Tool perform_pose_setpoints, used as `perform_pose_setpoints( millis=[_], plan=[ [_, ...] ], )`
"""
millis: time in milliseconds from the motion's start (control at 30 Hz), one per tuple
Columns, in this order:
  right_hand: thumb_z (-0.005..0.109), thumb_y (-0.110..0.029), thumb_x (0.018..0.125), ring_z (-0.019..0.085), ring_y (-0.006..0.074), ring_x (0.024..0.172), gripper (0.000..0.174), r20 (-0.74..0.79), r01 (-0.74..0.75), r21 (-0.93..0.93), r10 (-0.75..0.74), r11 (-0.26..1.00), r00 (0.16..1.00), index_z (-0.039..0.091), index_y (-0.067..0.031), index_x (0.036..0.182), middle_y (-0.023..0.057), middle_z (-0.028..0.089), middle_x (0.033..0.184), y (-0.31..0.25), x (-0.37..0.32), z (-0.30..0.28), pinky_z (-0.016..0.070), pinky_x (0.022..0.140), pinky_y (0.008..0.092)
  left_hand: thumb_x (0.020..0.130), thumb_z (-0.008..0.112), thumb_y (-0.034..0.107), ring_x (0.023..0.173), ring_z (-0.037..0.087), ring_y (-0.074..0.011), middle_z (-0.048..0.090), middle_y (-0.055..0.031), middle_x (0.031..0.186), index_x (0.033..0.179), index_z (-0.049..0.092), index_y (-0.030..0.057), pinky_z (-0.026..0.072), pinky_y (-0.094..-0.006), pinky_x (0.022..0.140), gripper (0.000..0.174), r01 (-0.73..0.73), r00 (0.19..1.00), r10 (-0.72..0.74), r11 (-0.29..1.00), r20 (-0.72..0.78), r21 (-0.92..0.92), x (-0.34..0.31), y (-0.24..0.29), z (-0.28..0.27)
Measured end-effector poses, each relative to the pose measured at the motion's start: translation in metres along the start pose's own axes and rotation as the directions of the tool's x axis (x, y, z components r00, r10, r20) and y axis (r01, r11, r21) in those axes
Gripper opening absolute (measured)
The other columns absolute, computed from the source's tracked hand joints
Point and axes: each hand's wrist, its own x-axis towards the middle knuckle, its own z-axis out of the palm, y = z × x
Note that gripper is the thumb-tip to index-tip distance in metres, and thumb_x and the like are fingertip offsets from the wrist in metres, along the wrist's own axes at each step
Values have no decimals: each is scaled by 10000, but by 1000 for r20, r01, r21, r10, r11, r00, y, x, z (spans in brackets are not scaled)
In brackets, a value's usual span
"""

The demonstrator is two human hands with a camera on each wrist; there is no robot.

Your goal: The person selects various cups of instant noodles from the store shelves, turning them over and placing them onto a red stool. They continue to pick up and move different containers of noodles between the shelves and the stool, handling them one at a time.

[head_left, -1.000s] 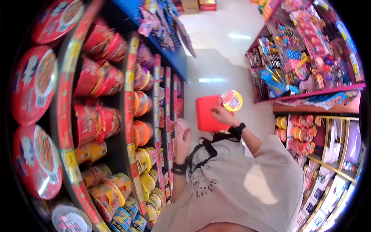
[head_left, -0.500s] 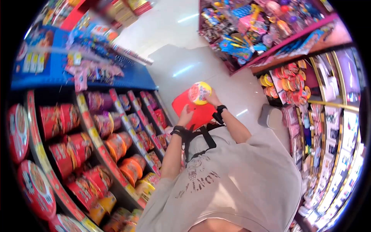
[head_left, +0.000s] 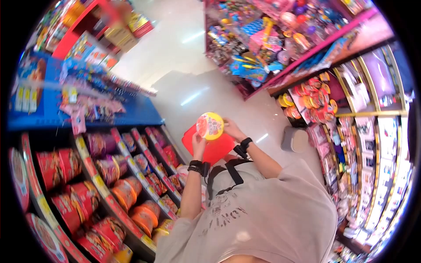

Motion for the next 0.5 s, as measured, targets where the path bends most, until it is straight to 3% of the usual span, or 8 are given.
perform_pose_setpoints(
  millis=[33, 100, 167, 233, 300, 333, 433, 500],
  plan=[
    [601, -69, 921, 589, 220, 1140, 487, 4, 22, -94, -22, 995, 1000, 453, 30, 1374, 158, 580, 1282, -6, 0, 0, 483, 972, 328, 870, 592, -8, 1240, 538, -210, 541, -118, 1333, 1361, 415, 16, 526, -302, 904, 522, -126, 992, 126, 991, 9, 39, -8, 5, -5],
    [598, -31, 886, 605, 212, 1087, 512, 104, -11, -33, 14, 999, 994, 464, 8, 1378, 155, 588, 1264, -31, -13, 5, 498, 942, 326, 858, 600, -21, 1271, 509, -222, 521, -121, 1355, 1369, 407, 19, 492, -335, 986, 547, -352, 935, 355, 925, 9, 142, -30, 8, -22],
    [564, 13, 874, 598, 203, 1073, 540, 278, 71, -92, -43, 993, 960, 449, -8, 1401, 139, 579, 1274, -54, -19, 13, 504, 935, 329, 810, 603, -40, 1354, 439, -248, 445, -123, 1439, 1416, 370, 40, 370, -374, 1116, 654, -234, 972, 234, 972, -16, 9, -65, 36, -38],
    [517, 75, 857, 570, 199, 1113, 589, 381, 101, 40, -109, 994, 918, 433, -32, 1430, 119, 545, 1312, -63, -26, 37, 506, 935, 332, 812, 624, -33, 1296, 484, -229, 519, -124, 1342, 1380, 395, 14, 403, -377, 1093, 615, -288, 949, 274, 955, -154, -74, -105, 65, -47],
    [490, 111, 855, 542, 193, 1150, 628, 443, 321, 5, -290, 947, 849, 401, -31, 1461, 94, 509, 1339, -72, -39, 60, 496, 954, 328, 793, 656, -7, 1308, 473, -231, 508, -124, 1349, 1397, 385, 5, 405, -367, 1091, 663, -378, 891, 402, 915, -212, 144, -146, 97, -63],
    [470, 131, 845, 535, 197, 1177, 649, 526, 292, 58, -278, 955, 804, 391, -35, 1467, 100, 498, 1357, -97, -52, 74, 477, 984, 329, 778, 661, 0, 1320, 462, -251, 493, -148, 1366, 1390, 412, 2, 392, -371, 1097, 660, -448, 819, 489, 872, -299, 198, -172, 114, -64],
    [493, 130, 842, 469, 222, 1291, 672, 704, 268, 148, -292, 952, 647, 361, -25, 1481, 118, 425, 1424, -155, -92, 106, 413, 1070, 365, 771, 659, -12, 1325, 453, -296, 484, -176, 1376, 1375, 447, 6, 378, -393, 1103, 640, -422, 577, 625, 779, -526, 464, -260, 153, -58],
    [534, 115, 845, 445, 234, 1320, 682, 777, 262, 273, -373, 926, 508, 345, -14, 1487, 123, 390, 1449, -191, -126, 133, 391, 1094, 381, 752, 701, -39, 1344, 432, -269, 419, -145, 1417, 1398, 408, -3, 386, -390, 1103, 710, -311, 403, 753, 647, -520, 696, -317, 185, -47]
  ],
)
